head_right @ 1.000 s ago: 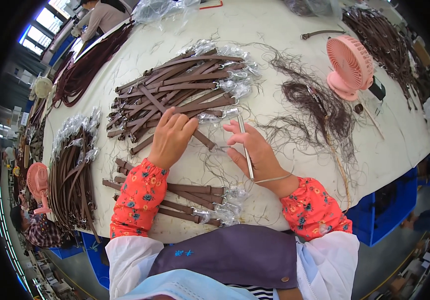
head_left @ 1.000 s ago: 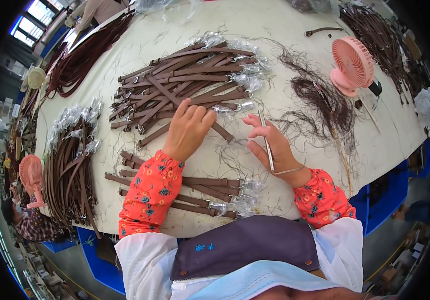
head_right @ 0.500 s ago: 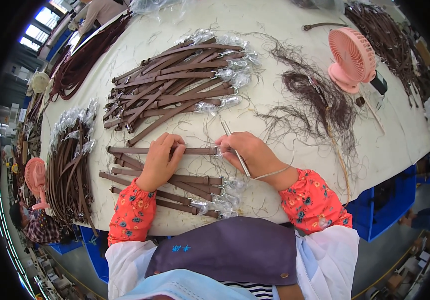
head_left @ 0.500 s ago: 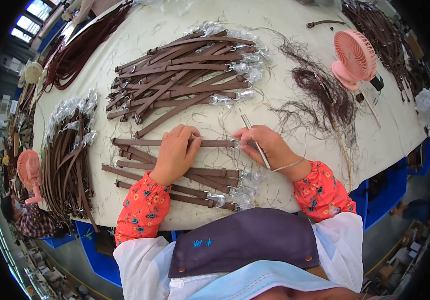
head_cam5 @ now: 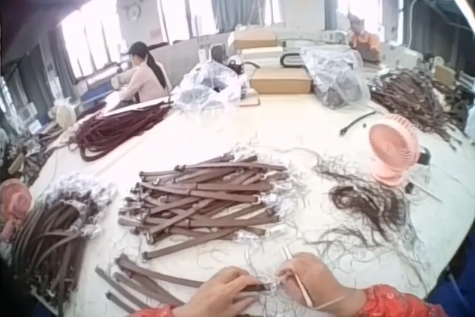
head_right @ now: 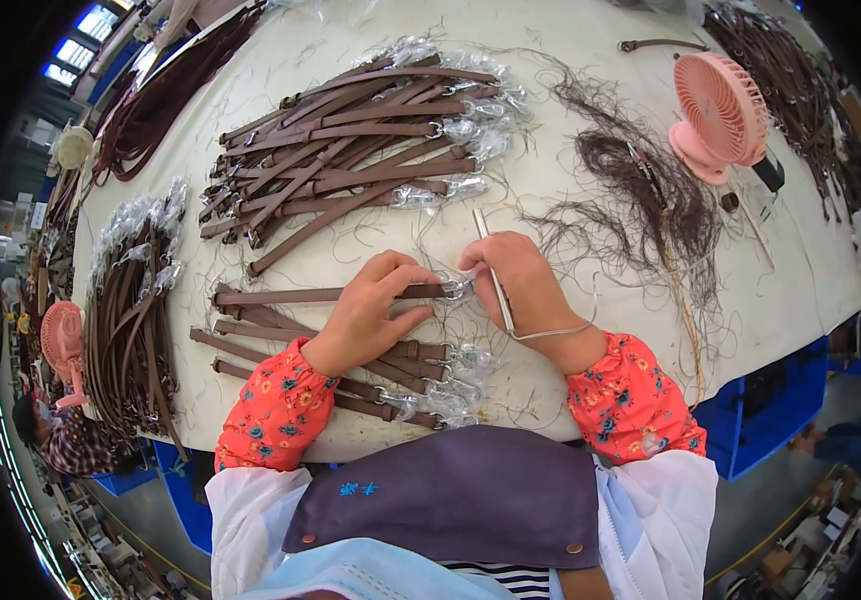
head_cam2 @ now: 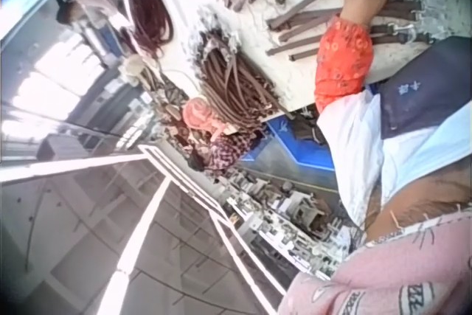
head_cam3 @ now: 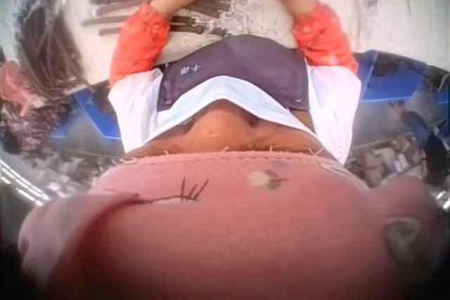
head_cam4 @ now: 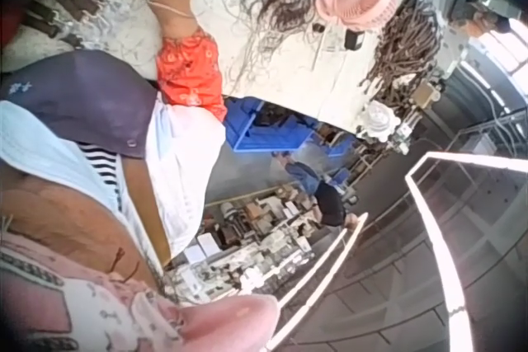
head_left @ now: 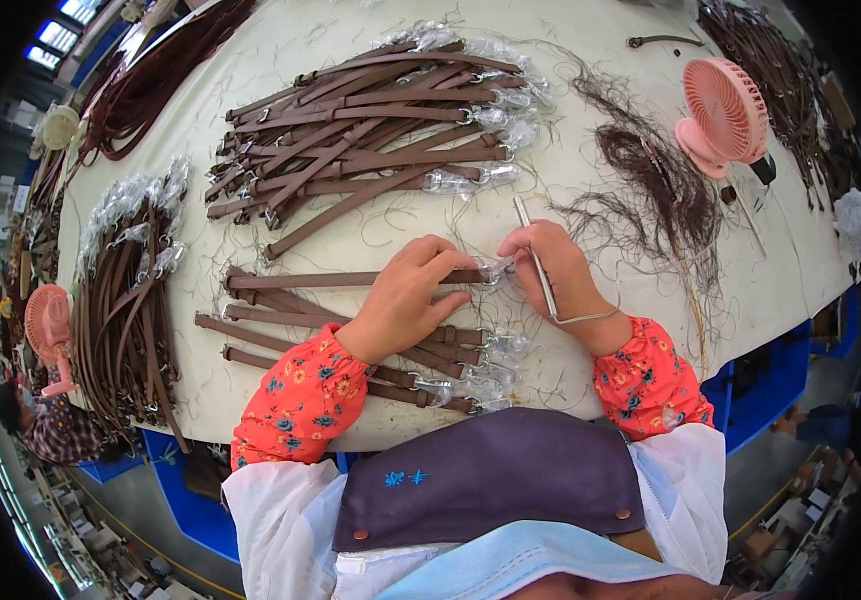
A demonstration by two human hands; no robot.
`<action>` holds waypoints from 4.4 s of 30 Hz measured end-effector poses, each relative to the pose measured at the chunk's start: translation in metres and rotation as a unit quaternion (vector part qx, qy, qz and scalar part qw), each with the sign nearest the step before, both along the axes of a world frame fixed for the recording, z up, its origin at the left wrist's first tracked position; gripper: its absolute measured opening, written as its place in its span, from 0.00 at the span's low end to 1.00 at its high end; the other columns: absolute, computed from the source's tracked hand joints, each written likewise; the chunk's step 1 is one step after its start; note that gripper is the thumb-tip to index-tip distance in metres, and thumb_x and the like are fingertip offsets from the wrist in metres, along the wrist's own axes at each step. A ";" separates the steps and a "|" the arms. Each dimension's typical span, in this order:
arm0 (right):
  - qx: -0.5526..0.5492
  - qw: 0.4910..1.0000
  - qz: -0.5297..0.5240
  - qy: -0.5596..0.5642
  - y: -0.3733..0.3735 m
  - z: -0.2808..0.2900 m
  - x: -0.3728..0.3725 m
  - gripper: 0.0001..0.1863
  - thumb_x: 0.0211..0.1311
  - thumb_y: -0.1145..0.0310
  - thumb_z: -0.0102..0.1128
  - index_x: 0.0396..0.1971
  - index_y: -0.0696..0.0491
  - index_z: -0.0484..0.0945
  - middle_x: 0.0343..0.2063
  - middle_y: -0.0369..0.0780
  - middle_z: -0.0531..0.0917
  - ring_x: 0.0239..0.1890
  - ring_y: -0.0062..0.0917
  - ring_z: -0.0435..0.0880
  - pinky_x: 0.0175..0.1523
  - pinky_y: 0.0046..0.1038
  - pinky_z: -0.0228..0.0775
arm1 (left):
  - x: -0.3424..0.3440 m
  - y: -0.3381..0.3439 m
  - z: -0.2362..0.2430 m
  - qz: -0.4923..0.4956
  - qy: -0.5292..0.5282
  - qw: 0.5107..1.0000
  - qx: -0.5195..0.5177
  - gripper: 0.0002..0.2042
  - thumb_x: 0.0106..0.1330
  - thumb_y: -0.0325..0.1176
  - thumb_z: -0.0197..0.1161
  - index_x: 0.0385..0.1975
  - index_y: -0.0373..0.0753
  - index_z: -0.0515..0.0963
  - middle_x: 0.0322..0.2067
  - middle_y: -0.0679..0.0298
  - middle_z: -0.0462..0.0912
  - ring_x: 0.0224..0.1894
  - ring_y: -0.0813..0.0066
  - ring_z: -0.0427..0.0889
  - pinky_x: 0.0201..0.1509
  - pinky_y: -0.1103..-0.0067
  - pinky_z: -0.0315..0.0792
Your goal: Trimming loose threads and inspecting hardware on a batch of leather straps.
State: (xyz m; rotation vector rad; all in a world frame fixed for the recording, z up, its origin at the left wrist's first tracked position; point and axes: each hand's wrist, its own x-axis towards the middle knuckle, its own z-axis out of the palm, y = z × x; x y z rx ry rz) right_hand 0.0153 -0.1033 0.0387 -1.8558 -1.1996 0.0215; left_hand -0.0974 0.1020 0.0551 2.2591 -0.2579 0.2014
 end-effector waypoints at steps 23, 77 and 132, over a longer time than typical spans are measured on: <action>0.050 0.891 0.080 0.444 -0.004 0.010 -0.011 0.13 0.76 0.64 0.47 0.42 0.58 0.75 0.20 0.34 0.78 0.18 0.13 0.74 0.24 0.15 0.67 | 0.001 -0.002 -0.010 0.062 0.024 0.996 -0.065 0.03 0.62 0.22 0.63 0.34 0.33 0.78 0.29 0.61 0.79 0.27 0.72 0.78 0.31 0.79 0.71; 0.052 0.901 0.073 0.424 0.000 0.004 -0.012 0.13 0.76 0.63 0.45 0.41 0.58 0.75 0.20 0.34 0.77 0.16 0.13 0.74 0.20 0.16 0.66 | 0.001 0.016 -0.008 -0.085 0.047 0.987 -0.125 0.05 0.60 0.25 0.66 0.34 0.36 0.78 0.30 0.63 0.80 0.32 0.69 0.79 0.39 0.75 0.73; 0.067 0.868 0.087 0.484 -0.002 0.012 -0.013 0.13 0.75 0.64 0.49 0.45 0.58 0.73 0.26 0.36 0.81 0.25 0.15 0.78 0.31 0.18 0.71 | -0.007 -0.002 -0.007 0.025 0.009 1.000 -0.016 0.04 0.61 0.21 0.63 0.33 0.34 0.75 0.30 0.59 0.76 0.29 0.64 0.77 0.33 0.74 0.71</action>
